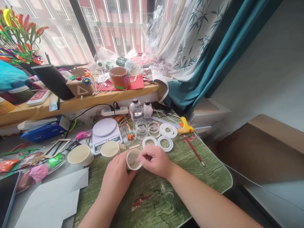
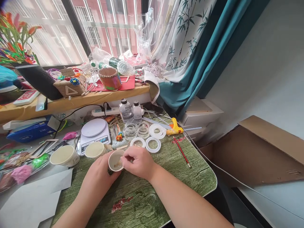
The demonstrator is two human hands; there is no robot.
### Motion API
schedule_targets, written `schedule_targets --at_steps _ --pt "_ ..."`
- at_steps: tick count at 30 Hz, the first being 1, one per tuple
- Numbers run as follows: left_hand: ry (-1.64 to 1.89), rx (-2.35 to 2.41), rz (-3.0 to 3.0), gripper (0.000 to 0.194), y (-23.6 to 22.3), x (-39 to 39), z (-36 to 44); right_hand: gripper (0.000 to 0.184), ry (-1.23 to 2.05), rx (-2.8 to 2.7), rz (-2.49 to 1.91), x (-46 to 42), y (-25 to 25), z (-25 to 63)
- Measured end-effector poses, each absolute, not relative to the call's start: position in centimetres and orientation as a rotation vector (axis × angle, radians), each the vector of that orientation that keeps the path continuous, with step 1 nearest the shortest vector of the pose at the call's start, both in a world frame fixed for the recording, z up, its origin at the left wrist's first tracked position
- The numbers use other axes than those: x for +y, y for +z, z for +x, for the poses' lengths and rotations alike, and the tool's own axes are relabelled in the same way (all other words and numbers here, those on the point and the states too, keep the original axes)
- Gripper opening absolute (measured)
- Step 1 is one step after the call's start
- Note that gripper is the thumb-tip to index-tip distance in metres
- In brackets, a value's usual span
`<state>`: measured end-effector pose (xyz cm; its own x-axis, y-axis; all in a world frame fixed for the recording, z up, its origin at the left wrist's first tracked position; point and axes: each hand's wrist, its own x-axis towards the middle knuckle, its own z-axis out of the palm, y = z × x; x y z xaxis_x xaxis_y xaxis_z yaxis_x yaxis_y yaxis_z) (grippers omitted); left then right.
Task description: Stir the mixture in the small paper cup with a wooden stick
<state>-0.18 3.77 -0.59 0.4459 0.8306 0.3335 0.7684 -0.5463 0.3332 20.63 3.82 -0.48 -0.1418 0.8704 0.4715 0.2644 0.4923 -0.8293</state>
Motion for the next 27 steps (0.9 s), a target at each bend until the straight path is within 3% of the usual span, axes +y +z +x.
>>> schedule_targets --at_steps 27 --pt "0.724 1.385 2.561 0.046 -0.53 3.83 -0.02 0.022 0.685 -1.618 -1.125 3.14 -0.09 20.0"
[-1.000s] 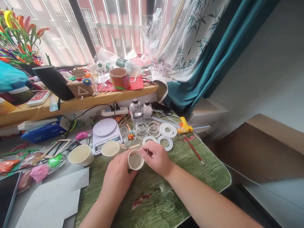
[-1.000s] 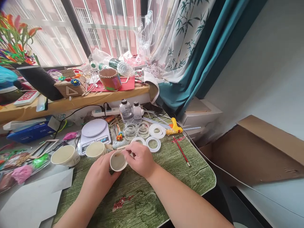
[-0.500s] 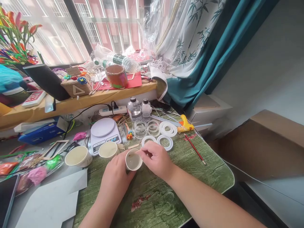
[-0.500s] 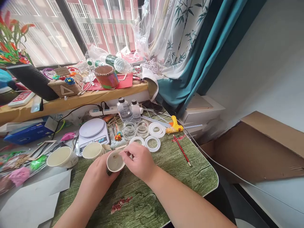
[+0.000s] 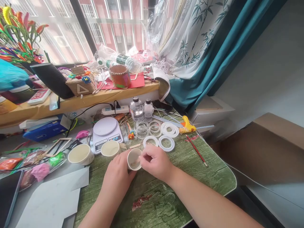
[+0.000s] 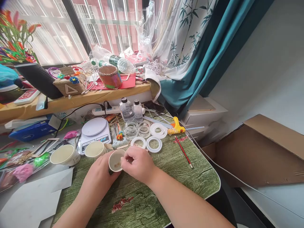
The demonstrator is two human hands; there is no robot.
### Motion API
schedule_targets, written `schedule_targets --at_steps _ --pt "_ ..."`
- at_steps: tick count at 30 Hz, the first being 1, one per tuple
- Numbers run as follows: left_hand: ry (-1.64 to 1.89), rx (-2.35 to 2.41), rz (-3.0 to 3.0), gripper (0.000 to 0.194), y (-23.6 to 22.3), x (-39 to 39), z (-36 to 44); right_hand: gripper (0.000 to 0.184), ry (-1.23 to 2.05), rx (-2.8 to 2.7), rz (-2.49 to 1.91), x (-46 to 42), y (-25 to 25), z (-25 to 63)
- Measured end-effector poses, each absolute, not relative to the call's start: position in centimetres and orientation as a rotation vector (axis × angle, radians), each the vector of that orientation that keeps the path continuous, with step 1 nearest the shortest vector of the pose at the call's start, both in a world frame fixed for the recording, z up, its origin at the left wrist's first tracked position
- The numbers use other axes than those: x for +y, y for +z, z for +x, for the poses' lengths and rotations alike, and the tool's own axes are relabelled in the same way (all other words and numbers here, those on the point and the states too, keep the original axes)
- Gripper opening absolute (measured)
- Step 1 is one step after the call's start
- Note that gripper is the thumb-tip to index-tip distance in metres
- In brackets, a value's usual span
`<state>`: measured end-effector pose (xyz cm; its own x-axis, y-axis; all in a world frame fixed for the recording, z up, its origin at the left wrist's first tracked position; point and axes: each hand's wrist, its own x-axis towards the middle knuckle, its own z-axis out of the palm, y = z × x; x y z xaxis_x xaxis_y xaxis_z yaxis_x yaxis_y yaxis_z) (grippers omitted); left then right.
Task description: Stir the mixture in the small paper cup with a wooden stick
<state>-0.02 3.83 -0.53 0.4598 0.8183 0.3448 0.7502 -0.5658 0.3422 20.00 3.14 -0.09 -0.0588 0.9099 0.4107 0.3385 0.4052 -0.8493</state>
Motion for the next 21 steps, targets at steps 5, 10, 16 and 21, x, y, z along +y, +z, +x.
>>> schedule_targets --at_steps 5,10,16,21 --pt "0.714 1.394 2.562 0.047 -0.52 3.75 -0.01 0.022 0.689 -1.582 -1.131 3.14 -0.08 20.01" --pt "0.712 1.397 2.554 0.049 -0.58 3.72 -0.1 0.02 0.687 -1.548 -1.13 3.16 0.03 20.07" --pt "0.709 1.367 2.537 0.053 -0.53 3.56 -0.01 0.019 0.637 -1.528 -1.134 3.28 -0.06 20.1" --pt "0.708 1.368 2.516 0.051 -0.54 3.59 0.06 0.018 0.716 -1.555 -1.103 3.46 -0.38 20.15"
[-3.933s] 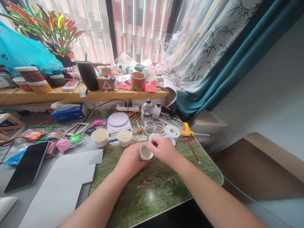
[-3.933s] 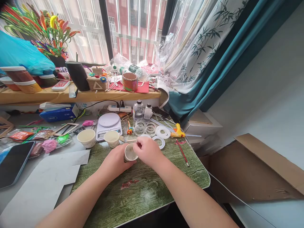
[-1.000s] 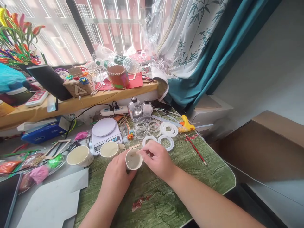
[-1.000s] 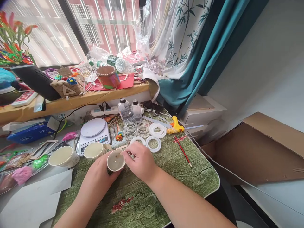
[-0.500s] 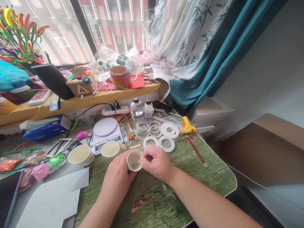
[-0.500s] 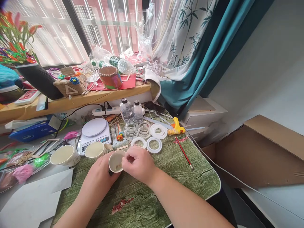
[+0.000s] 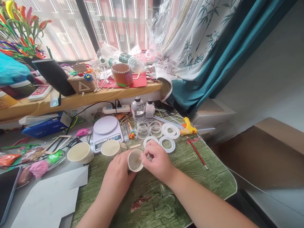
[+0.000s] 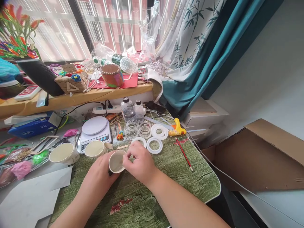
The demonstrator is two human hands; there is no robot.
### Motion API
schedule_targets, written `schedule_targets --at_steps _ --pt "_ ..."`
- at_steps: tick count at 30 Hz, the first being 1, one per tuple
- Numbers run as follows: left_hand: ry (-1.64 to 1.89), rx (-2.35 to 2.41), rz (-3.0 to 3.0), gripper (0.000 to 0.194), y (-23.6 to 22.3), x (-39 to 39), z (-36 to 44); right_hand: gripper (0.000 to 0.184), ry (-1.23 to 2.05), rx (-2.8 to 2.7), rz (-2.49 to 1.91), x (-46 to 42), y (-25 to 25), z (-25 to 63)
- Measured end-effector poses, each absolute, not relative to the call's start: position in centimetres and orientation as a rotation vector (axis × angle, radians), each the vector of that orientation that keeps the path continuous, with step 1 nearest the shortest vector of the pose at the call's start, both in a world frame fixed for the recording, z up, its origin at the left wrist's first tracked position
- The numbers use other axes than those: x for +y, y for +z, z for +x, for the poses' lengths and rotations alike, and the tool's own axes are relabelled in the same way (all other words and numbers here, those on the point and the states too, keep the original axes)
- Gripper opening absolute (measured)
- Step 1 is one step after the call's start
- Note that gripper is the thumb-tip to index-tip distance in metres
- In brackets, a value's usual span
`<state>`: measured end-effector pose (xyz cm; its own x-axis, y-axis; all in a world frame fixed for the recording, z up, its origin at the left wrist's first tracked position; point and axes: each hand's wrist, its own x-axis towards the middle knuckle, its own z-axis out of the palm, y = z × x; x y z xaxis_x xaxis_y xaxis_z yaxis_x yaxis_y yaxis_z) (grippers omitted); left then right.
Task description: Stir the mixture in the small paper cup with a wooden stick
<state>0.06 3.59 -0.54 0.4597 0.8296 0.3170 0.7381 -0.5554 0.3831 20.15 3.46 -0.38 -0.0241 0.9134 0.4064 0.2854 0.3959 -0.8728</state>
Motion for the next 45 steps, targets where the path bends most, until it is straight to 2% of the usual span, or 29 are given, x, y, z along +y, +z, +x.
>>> schedule_targets --at_steps 16,20,31,40,45 --pt "0.748 1.363 2.502 0.044 -0.2 3.66 0.22 0.017 0.655 -1.595 -1.069 3.44 0.07 20.27" --pt "0.755 1.354 2.51 0.046 -0.35 3.67 0.18 0.018 0.592 -1.579 -1.121 3.65 -0.04 20.37" --pt "0.731 1.355 2.485 0.048 -0.3 3.67 0.25 0.016 0.671 -1.626 -1.057 3.77 -0.2 20.43" --pt "0.728 1.366 2.498 0.048 -0.4 3.66 0.03 0.018 0.569 -1.559 -1.12 3.88 0.07 20.74" --pt "0.731 1.338 2.527 0.044 -0.56 3.79 0.01 0.016 0.67 -1.633 -1.005 3.87 0.16 20.83"
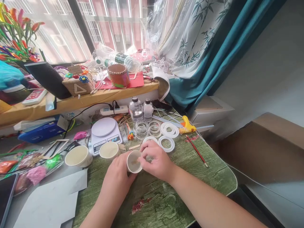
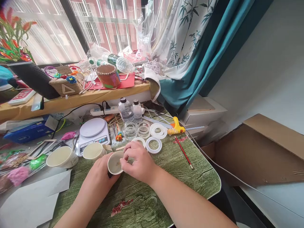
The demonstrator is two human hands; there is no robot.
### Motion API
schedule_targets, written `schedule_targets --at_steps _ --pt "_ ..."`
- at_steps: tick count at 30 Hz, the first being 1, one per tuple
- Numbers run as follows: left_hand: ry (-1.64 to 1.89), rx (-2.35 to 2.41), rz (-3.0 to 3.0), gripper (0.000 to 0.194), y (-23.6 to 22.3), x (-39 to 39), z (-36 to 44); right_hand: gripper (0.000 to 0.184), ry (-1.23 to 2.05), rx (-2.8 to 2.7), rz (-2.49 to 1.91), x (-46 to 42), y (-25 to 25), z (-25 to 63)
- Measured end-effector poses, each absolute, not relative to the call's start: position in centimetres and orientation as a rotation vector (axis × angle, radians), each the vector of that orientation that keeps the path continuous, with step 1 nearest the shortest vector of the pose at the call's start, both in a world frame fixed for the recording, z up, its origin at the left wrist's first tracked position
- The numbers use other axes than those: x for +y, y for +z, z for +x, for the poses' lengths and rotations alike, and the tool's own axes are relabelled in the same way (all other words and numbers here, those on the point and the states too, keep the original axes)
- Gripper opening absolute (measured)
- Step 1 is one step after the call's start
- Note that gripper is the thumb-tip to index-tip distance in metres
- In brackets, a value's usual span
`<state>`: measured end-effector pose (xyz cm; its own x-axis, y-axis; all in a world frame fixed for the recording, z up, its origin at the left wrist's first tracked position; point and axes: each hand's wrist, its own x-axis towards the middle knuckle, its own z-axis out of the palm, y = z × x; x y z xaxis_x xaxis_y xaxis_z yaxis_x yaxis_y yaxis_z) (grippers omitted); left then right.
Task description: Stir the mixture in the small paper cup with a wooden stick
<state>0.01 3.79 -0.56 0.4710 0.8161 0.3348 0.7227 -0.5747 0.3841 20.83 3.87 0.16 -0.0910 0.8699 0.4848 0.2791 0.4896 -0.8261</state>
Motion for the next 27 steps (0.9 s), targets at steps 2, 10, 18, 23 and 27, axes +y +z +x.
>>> schedule_targets --at_steps 2,10,18,23,27 --pt "0.737 1.342 2.529 0.046 -0.52 3.79 0.06 0.015 0.625 -1.603 -1.024 3.86 0.15 20.77" --pt "0.756 1.344 2.502 0.043 -0.26 3.67 0.24 0.017 0.624 -1.621 -1.038 3.87 0.03 20.43" --pt "0.732 1.355 2.488 0.043 -0.35 3.72 0.28 0.016 0.534 -1.646 -1.049 3.53 0.55 20.58" --pt "0.72 1.34 2.483 0.046 -0.37 3.67 0.26 0.014 0.62 -1.576 -1.082 3.91 0.24 20.89" --pt "0.719 1.326 2.483 0.045 -0.33 3.61 0.21 0.018 0.736 -1.596 -1.054 4.17 0.11 21.0"
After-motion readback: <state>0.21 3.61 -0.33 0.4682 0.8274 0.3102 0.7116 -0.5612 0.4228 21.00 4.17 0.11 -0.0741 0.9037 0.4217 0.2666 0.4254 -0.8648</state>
